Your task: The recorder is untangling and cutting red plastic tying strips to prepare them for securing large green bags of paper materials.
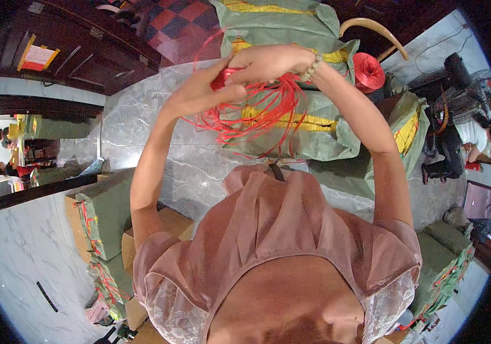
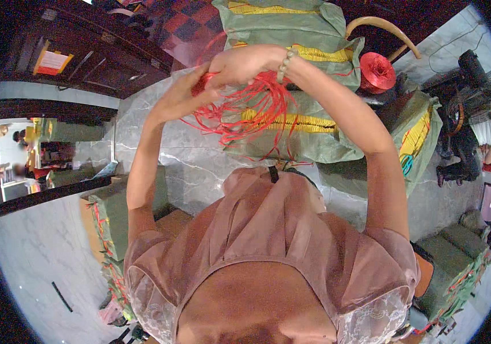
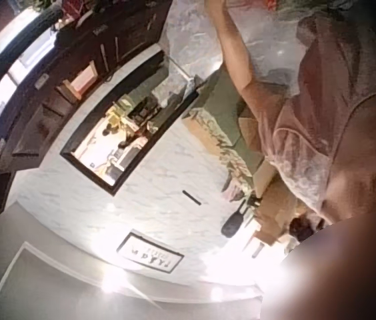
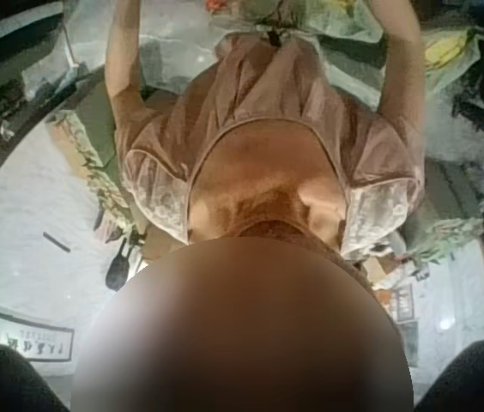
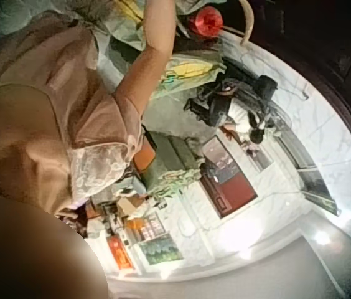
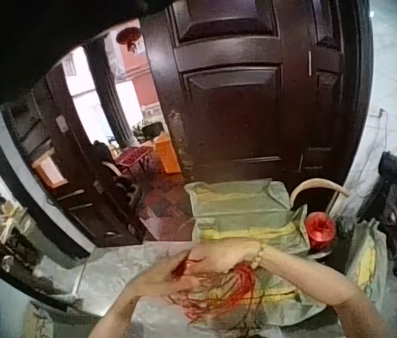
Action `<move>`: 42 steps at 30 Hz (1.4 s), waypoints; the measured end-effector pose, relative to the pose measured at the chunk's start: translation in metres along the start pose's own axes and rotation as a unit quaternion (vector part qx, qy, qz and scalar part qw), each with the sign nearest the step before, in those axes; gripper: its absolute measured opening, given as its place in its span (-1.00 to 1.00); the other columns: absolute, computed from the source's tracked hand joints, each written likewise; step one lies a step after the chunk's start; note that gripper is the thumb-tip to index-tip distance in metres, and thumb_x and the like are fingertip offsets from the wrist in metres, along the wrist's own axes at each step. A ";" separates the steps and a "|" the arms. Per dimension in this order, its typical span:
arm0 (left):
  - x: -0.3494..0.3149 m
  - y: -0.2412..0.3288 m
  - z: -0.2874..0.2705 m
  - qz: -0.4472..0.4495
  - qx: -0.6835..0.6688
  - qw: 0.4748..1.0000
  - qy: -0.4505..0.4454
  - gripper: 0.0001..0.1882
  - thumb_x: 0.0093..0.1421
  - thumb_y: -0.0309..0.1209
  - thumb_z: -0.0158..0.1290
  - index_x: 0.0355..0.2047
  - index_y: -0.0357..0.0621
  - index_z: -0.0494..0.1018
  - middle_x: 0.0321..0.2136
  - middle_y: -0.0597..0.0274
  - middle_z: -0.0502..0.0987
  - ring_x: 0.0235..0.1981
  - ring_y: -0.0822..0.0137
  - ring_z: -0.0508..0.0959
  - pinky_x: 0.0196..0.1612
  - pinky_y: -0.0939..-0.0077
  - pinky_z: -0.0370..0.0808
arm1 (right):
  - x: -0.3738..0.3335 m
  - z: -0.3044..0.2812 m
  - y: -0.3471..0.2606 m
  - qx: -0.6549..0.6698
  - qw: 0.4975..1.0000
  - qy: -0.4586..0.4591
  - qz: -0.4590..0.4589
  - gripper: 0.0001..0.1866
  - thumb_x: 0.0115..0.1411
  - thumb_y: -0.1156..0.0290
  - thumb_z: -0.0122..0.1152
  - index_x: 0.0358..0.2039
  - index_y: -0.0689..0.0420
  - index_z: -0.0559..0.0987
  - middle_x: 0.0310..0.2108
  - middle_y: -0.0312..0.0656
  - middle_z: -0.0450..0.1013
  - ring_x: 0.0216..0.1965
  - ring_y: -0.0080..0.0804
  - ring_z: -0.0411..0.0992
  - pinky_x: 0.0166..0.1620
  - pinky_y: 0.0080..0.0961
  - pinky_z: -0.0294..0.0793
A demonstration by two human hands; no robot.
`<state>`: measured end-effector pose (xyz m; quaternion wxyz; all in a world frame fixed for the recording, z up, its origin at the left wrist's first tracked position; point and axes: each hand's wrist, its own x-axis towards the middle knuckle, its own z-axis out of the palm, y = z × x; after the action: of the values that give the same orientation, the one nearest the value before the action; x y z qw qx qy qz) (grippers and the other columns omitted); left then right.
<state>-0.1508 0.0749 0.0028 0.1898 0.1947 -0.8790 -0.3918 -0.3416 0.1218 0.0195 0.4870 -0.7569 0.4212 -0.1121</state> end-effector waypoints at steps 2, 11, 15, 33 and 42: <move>0.007 0.008 0.009 -0.029 -0.053 0.994 -0.088 -0.47 0.05 -0.12 0.11 -0.10 -0.26 0.34 -0.26 0.03 0.49 -0.25 0.27 0.48 -0.17 0.44 0.39 | -0.007 -0.007 0.006 0.029 0.999 -0.041 0.018 -0.65 0.18 0.12 -0.03 -0.61 0.10 0.45 -0.79 -0.50 0.10 -0.74 -0.72 0.05 -0.69 -0.66 0.07; 0.013 0.000 -0.004 -0.005 0.312 0.947 -0.077 -0.75 0.13 -0.29 0.00 -0.29 -0.22 0.38 -0.52 -0.08 0.46 -0.52 -0.03 0.48 -0.51 0.23 0.36 | -0.012 -0.017 0.068 0.198 0.978 -0.061 -0.025 -0.58 0.17 0.11 0.03 -0.74 0.04 0.28 -0.80 -0.52 0.08 -0.75 -0.76 0.03 -0.66 -0.72 0.02; -0.001 -0.003 -0.033 0.013 0.389 0.921 0.007 -0.81 0.11 -0.32 -0.02 -0.33 -0.15 0.36 -0.61 -0.09 0.44 -0.52 -0.06 0.47 -0.51 0.12 0.39 | -0.014 -0.031 0.086 0.192 0.976 -0.094 -0.044 -0.62 0.15 0.15 0.08 -0.71 0.05 0.29 -0.77 -0.52 0.09 -0.75 -0.78 0.04 -0.67 -0.72 0.00; -0.004 -0.038 -0.114 0.056 0.513 0.854 0.068 -0.86 0.15 -0.35 -0.07 -0.31 -0.11 0.29 -0.60 -0.04 0.44 -0.54 -0.03 0.48 -0.55 0.16 0.39 | -0.031 -0.053 0.161 -0.013 0.977 0.191 0.094 -0.55 0.10 -0.01 0.09 -0.64 0.15 0.46 -0.71 -0.52 0.18 -0.63 -0.71 0.12 -0.58 -0.65 0.09; 0.052 -0.009 -0.117 0.236 0.269 0.910 0.209 -0.83 0.17 -0.38 -0.10 -0.49 -0.18 0.22 -0.72 0.02 0.32 -0.66 0.01 0.40 -0.64 0.27 0.31 | -0.118 -0.146 0.098 -0.036 0.878 0.476 -0.020 -0.81 0.11 0.43 0.11 -0.59 0.24 0.53 -0.68 -0.55 0.27 -0.63 -0.79 0.12 -0.59 -0.70 0.14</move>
<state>-0.1367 -0.0281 0.0786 0.3963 0.1024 -0.9117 -0.0342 -0.5515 0.0991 0.0395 0.1975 -0.6375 0.5912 -0.4529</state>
